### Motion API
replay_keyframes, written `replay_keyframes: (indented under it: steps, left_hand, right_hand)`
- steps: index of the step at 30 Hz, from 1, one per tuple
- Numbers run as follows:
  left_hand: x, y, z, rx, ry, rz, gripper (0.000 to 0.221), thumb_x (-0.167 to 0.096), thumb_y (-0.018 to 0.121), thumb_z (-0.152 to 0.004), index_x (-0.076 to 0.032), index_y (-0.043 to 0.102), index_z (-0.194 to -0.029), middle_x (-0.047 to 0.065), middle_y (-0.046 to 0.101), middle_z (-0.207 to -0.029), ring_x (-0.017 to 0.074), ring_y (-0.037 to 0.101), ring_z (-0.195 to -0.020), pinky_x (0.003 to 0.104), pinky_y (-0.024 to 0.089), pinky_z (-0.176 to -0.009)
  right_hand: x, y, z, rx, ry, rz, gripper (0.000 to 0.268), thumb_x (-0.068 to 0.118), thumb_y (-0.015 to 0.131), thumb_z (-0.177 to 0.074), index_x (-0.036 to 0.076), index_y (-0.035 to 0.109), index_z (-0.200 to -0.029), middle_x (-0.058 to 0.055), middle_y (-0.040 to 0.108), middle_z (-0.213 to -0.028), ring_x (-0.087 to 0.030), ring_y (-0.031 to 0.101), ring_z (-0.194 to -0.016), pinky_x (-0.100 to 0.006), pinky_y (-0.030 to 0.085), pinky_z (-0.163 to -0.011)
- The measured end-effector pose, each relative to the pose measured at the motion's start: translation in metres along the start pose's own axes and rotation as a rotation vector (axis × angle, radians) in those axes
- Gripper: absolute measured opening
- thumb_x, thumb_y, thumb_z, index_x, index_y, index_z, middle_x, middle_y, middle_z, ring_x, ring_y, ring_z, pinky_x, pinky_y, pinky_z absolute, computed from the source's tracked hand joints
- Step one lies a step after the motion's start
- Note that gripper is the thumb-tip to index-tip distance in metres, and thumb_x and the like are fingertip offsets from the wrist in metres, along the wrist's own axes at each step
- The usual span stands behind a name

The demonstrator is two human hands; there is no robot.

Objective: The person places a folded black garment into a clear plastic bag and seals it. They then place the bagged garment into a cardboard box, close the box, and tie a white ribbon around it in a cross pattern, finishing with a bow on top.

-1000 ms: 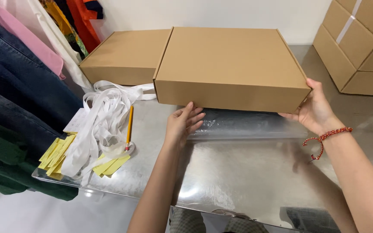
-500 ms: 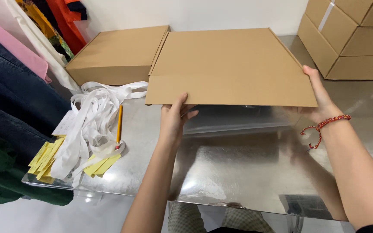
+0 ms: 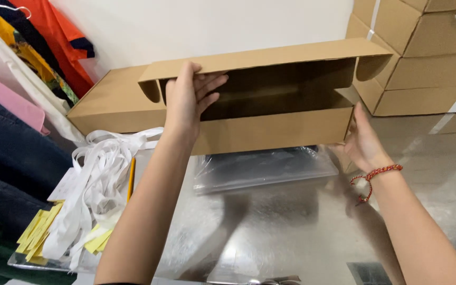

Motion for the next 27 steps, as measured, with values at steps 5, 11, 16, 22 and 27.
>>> replay_keyframes:
  steps: [5,11,16,22,27]
  left_hand:
    - [-0.023,0.03,-0.041,-0.064,0.111,0.045,0.023,-0.032,0.054,-0.092,-0.01,0.062,-0.087,0.009,0.08,-0.086,0.0172,0.079,-0.085,0.027,0.052,-0.069]
    - [-0.039,0.068,-0.138,-0.214,0.324,0.027,0.055,-0.054,0.048,-0.086,-0.005,0.067,-0.103,0.002,0.065,-0.08,0.0102,0.063,-0.064,0.024,0.053,-0.058]
    - [-0.011,0.096,-0.204,-0.234,0.539,-0.223,0.129,-0.088,0.029,-0.078,0.012,0.029,-0.16,0.035,0.035,-0.166,0.0479,0.038,-0.153,0.055,0.035,-0.122]
    - [0.072,0.122,-0.248,-0.11,0.662,-0.937,0.089,-0.081,0.021,-0.093,-0.021,0.049,-0.153,0.023,0.035,-0.165,0.0512,0.036,-0.152,0.067,0.044,-0.112]
    - [0.189,0.109,-0.321,0.13,0.331,-1.677,0.082,-0.049,0.069,-0.096,-0.024,0.033,-0.165,0.006,-0.009,-0.18,0.0423,0.009,-0.163,0.059,0.034,-0.119]
  right_hand:
    - [-0.009,-0.009,-0.013,-0.048,-0.377,0.278,0.069,0.043,0.037,-0.104,0.02,0.021,-0.167,-0.015,0.025,-0.175,-0.035,0.031,-0.155,-0.053,0.032,-0.117]
    - [-0.028,-0.005,-0.013,-0.277,-0.791,0.731,0.078,0.054,0.048,-0.103,0.004,0.032,-0.161,-0.025,0.044,-0.164,-0.044,0.047,-0.147,-0.054,0.037,-0.119]
    - [-0.028,0.001,-0.012,-0.325,-0.817,0.693,0.077,0.048,0.055,-0.1,0.003,0.036,-0.159,-0.024,0.051,-0.16,-0.041,0.055,-0.141,-0.047,0.044,-0.113]
    - [-0.038,0.003,-0.02,-0.276,-0.873,0.683,0.083,0.05,0.056,-0.099,0.008,0.025,-0.163,-0.021,0.045,-0.163,-0.038,0.053,-0.144,-0.047,0.046,-0.115]
    - [-0.056,-0.01,-0.031,-0.323,-0.74,0.728,0.089,0.053,0.059,-0.093,0.004,0.03,-0.161,-0.025,0.053,-0.153,-0.037,0.061,-0.129,-0.046,0.051,-0.102]
Point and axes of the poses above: each hand's wrist, its own z-axis away from the middle knuckle, its own y-axis out of the palm, x = y × z, the point moved 5 cm from there along -z, towards the middle knuckle
